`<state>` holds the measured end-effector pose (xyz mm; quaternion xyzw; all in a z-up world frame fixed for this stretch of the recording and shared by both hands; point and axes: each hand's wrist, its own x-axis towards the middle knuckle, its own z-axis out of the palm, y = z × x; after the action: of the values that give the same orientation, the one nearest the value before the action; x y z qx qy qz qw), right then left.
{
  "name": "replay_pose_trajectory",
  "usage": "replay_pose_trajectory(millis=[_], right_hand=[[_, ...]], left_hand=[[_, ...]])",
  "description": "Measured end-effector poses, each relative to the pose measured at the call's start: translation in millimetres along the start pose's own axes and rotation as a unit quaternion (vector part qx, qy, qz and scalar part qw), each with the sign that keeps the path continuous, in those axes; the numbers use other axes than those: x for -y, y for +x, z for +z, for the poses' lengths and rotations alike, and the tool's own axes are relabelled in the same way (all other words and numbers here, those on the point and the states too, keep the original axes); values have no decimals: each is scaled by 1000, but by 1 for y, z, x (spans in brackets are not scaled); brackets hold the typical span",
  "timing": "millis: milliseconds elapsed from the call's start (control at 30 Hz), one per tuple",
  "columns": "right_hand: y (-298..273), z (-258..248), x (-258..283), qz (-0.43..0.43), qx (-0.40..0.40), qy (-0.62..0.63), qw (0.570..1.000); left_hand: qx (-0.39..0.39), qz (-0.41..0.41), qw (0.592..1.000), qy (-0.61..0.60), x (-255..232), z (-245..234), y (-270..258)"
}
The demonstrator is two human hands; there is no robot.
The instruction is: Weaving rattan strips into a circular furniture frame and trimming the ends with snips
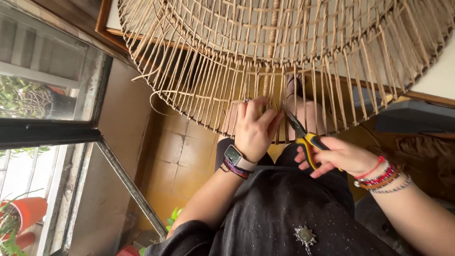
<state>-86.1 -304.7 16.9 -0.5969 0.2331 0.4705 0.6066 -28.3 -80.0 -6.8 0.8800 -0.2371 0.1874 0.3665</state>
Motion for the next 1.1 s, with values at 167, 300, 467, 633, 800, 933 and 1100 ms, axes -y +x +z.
replay_pose_trajectory(millis=[167, 300, 467, 633, 800, 933, 1100], right_hand=[[18, -22, -27, -141, -123, -270, 944], [-29, -49, -42, -168, -366, -360, 842], [-40, -39, -51, -325, -399, -251, 820], [-12, 21, -41, -379, -432, -507, 642], [-15, 56, 32, -509, -379, -565, 527], [26, 21, 45, -470, -512, -588, 415], [23, -6, 42, -429, -387, -356, 735]], left_hand=[[-36, 33, 999, 19, 20, 20, -20], [-106, 89, 990, 2, 40, 31, -40], [-63, 55, 996, -6, 20, 9, -35], [58, -11, 974, -218, -42, -1, -20], [-20, -148, 915, -374, -16, -10, -14], [-56, -128, 944, -298, 24, -53, -13], [57, -87, 963, -247, 58, -65, -22]])
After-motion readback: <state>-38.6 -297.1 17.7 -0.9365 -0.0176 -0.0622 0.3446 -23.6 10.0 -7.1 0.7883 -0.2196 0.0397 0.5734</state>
